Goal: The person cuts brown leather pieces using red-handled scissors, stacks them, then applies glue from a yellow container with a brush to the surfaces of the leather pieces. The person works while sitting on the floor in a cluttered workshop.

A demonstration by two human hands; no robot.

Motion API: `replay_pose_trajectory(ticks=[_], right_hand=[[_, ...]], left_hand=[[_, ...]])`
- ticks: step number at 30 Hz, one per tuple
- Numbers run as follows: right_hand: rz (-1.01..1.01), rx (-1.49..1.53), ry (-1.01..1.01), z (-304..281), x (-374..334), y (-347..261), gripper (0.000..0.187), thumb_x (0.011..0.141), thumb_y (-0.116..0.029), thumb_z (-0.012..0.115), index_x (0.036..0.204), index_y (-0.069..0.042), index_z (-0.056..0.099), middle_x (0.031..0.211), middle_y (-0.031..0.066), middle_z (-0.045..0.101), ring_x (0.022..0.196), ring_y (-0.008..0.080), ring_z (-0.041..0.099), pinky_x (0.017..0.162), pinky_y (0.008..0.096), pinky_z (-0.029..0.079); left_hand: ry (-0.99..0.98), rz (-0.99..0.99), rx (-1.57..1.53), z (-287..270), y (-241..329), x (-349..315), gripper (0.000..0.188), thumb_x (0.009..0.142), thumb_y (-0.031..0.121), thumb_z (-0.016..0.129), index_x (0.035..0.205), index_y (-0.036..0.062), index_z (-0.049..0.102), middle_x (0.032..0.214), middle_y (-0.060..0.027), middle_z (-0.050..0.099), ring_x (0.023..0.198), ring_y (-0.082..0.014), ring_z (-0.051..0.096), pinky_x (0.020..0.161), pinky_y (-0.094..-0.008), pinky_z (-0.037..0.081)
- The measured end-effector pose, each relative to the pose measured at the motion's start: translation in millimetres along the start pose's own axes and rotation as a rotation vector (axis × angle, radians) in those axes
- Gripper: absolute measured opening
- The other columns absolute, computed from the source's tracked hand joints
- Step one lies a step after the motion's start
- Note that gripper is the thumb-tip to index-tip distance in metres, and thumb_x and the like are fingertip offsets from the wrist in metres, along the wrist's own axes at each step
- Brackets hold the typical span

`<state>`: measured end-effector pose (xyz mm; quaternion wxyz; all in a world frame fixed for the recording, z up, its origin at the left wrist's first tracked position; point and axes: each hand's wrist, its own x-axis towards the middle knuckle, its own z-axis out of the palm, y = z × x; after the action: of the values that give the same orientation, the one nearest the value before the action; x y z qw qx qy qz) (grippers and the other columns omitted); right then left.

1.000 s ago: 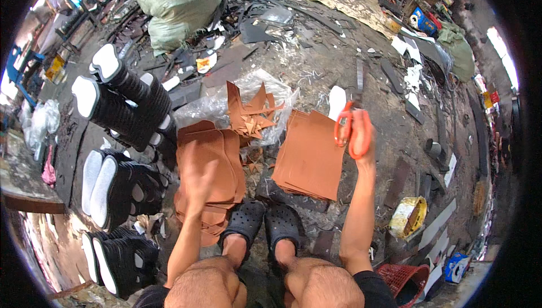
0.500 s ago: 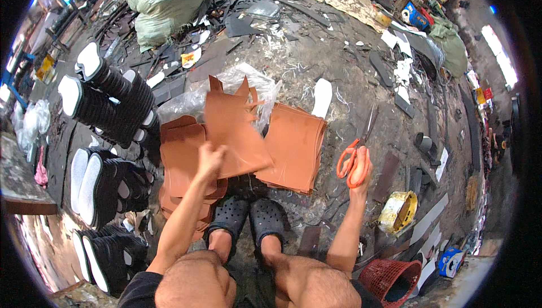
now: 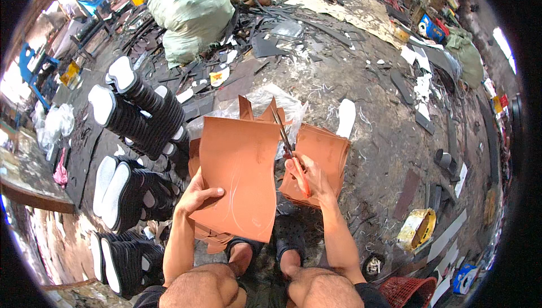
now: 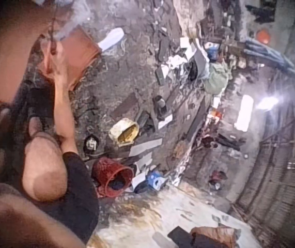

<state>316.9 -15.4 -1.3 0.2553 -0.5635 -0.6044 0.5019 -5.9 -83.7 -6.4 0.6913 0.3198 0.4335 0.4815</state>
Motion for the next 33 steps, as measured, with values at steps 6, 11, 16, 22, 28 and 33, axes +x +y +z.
replay_pose_trajectory(ticks=[6,11,16,22,28,33], right_hand=[[-0.036,0.359,-0.071,23,1,-11,0.042,0.094,-0.047,0.07,0.091,-0.005,0.068,0.057,-0.0032,0.052,0.05,0.0053,0.049,0.046,0.0252,0.037],[-0.109,0.23,0.099,55,16,-5,0.049,0.098,-0.05,0.063,0.073,-0.007,0.059,0.057,-0.0027,0.052,0.048,0.0056,0.05,0.044,0.0244,0.037],[0.011,0.501,0.096,34,32,-12,0.048,0.101,-0.048,0.059,0.097,0.0,0.064,0.061,0.0012,0.055,0.048,0.0085,0.053,0.045,0.0256,0.04],[-0.086,0.042,0.058,20,42,-16,0.048,0.099,-0.051,0.06,0.107,-0.004,0.064,0.08,0.0024,0.064,0.079,0.0102,0.061,0.063,0.0264,0.044],[-0.078,0.315,-0.036,18,35,-5,0.046,0.097,-0.046,0.066,0.074,-0.007,0.06,0.059,-0.0037,0.053,0.056,0.0064,0.05,0.05,0.0263,0.037],[-0.2,0.118,0.066,1,51,7,0.041,0.097,-0.048,0.063,0.103,-0.007,0.069,0.062,-0.0001,0.057,0.057,0.0103,0.055,0.053,0.0282,0.04]], left_hand=[[0.181,0.295,0.268,-1,-12,21,0.058,0.089,0.017,0.072,0.142,0.0045,0.051,0.139,-0.0119,0.057,0.122,-0.0272,0.058,0.107,-0.0409,0.045],[0.616,0.581,-0.201,75,-15,125,0.042,0.081,-0.008,0.07,0.121,0.001,0.059,0.119,-0.0077,0.064,0.105,-0.0218,0.063,0.095,-0.0378,0.051],[0.649,0.62,-0.271,63,0,122,0.043,0.082,-0.014,0.064,0.122,-0.0004,0.056,0.123,-0.0086,0.062,0.105,-0.0219,0.063,0.093,-0.0342,0.052],[0.537,0.679,-0.102,66,-9,91,0.047,0.083,-0.012,0.065,0.127,-0.0018,0.053,0.125,-0.0108,0.06,0.115,-0.0245,0.059,0.1,-0.0385,0.048],[0.571,0.499,-0.261,45,8,84,0.043,0.084,-0.01,0.064,0.124,0.0023,0.055,0.116,-0.0071,0.062,0.107,-0.0216,0.061,0.094,-0.0353,0.05],[0.247,0.267,-0.264,-14,23,76,0.034,0.083,-0.011,0.058,0.112,0.0061,0.054,0.092,0.0008,0.055,0.079,-0.013,0.06,0.082,-0.0289,0.055]])
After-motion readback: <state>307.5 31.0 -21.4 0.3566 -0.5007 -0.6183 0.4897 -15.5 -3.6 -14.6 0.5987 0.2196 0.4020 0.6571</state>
